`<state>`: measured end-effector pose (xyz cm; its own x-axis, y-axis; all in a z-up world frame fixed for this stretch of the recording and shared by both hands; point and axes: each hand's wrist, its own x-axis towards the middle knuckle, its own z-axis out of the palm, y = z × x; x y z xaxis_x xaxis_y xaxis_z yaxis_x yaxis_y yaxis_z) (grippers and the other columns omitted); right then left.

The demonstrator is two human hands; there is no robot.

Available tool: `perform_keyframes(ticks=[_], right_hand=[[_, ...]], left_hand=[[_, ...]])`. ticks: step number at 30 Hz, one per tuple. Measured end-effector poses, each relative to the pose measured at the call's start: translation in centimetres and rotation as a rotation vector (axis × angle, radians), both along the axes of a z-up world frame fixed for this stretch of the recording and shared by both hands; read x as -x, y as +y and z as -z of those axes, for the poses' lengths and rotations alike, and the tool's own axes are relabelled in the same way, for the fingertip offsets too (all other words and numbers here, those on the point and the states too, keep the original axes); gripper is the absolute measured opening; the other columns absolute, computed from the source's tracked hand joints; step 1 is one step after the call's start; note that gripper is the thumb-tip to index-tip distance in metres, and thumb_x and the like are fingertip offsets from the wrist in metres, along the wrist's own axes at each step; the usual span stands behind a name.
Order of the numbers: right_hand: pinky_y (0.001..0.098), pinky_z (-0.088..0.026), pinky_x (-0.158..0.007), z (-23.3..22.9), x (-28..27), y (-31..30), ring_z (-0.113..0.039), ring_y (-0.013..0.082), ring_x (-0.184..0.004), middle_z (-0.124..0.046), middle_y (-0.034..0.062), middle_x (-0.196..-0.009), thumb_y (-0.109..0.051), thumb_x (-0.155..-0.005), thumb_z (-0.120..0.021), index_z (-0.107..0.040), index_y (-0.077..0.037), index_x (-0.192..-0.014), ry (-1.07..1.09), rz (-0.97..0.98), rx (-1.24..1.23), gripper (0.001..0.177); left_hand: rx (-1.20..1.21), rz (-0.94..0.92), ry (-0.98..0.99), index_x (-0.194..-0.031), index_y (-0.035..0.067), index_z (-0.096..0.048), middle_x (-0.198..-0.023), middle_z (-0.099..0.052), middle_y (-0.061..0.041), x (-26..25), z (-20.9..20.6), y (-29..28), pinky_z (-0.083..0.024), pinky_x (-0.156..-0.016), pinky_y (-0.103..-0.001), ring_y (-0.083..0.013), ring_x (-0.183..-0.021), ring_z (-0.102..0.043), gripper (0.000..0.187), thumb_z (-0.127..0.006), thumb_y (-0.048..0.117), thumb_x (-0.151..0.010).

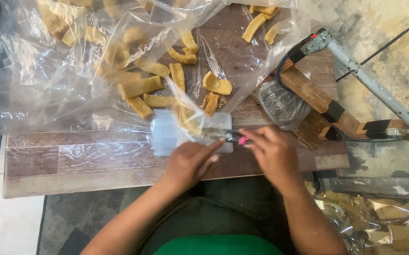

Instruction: Manually placing individual fried snack pieces into small plastic bags using a small tool for assistance.

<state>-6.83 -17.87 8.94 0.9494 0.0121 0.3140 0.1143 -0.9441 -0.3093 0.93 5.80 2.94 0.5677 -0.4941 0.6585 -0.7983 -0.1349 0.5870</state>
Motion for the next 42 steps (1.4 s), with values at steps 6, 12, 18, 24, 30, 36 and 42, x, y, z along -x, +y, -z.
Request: perform_keyframes(ticks=[6,12,18,24,30,36,42], right_hand=[[0.0382,-0.049,-0.09,5.0,-0.6,-4.0,-0.062,0.0201,-0.093,-0.071,0.0091,-0.095,-0.02,-0.079,-0.084,-0.08,-0.016,-0.12,0.291,-0.016,-0.718,0.042],[0.0387,-0.048,-0.089,1.8,-0.3,-1.8,-0.06,0.0207,-0.095,-0.07,0.0125,-0.096,-0.019,-0.074,-0.086,-0.074,-0.01,-0.131,0.316,-0.062,-0.768,0.059],[0.0415,-0.052,-0.084,-3.9,-5.0,1.6,-0.067,0.0322,-0.096,-0.065,0.0126,-0.108,-0.018,-0.081,-0.085,-0.068,-0.016,-0.138,0.065,0.089,-0.182,0.06],[0.0412,-0.05,-0.08,6.5,-12.8,5.5,-0.067,0.0252,-0.089,-0.064,0.0043,-0.095,-0.023,-0.075,-0.085,-0.071,-0.021,-0.126,-0.014,-0.013,0.371,0.053],[0.0437,-0.055,-0.078,6.5,-12.2,3.2,-0.07,0.0316,-0.088,-0.065,0.0088,-0.097,-0.012,-0.076,-0.082,-0.074,-0.014,-0.123,-0.003,-0.013,0.188,0.048],[0.0443,-0.051,-0.087,-4.7,-6.1,1.2,-0.067,0.0357,-0.092,-0.065,0.0164,-0.102,0.0,-0.09,-0.073,-0.072,-0.015,-0.134,0.032,0.103,-0.076,0.047],[0.0392,-0.047,-0.1,-6.2,-3.0,-3.6,-0.067,0.0233,-0.106,-0.066,0.0001,-0.11,-0.02,-0.092,-0.072,-0.073,-0.026,-0.134,-0.127,-0.094,0.29,0.042]], left_hand=[[-0.226,-0.33,-0.427,-0.159,0.021,-0.034,-0.164,-0.032,-0.022,-6.4,6.1,2.0,-0.016,-0.122,-0.06,-0.0374,-0.152,-0.029,0.109,-0.092,0.037,-0.067],[0.119,-0.351,-0.364,-0.123,0.0,-0.065,-0.115,-0.068,-0.02,-9.4,9.2,1.2,-0.053,-0.097,-0.053,-0.0408,-0.106,-0.068,0.04,-0.061,-0.004,-0.084],[0.664,-0.247,0.432,-0.148,0.011,-0.036,-0.145,-0.051,-0.014,-8.7,1.5,6.3,-0.055,-0.105,-0.045,-0.0291,-0.121,-0.062,0.061,-0.07,0.004,-0.098],[0.836,-0.089,0.986,-0.137,0.006,-0.044,-0.126,-0.067,-0.017,-5.6,-2.9,6.3,-0.064,-0.084,-0.047,-0.0313,-0.103,-0.073,0.046,-0.06,0.029,-0.1],[0.582,0.337,1.33,-0.151,0.003,-0.036,-0.139,-0.054,-0.035,-5.8,0.7,8.3,-0.062,-0.077,-0.061,-0.0502,-0.105,-0.069,0.085,-0.067,0.049,-0.086],[0.087,0.32,1.188,-0.145,-0.003,-0.045,-0.109,-0.071,-0.026,-7.8,5.7,10.4,-0.064,-0.062,-0.047,-0.0338,-0.08,-0.073,0.062,-0.061,0.025,-0.093],[-0.217,0.306,1.103,-0.12,-0.005,-0.067,-0.087,-0.075,-0.02,-8.0,-3.2,11.3,-0.061,-0.063,-0.044,-0.0287,-0.073,-0.067,0.051,-0.074,0.031,-0.084]])
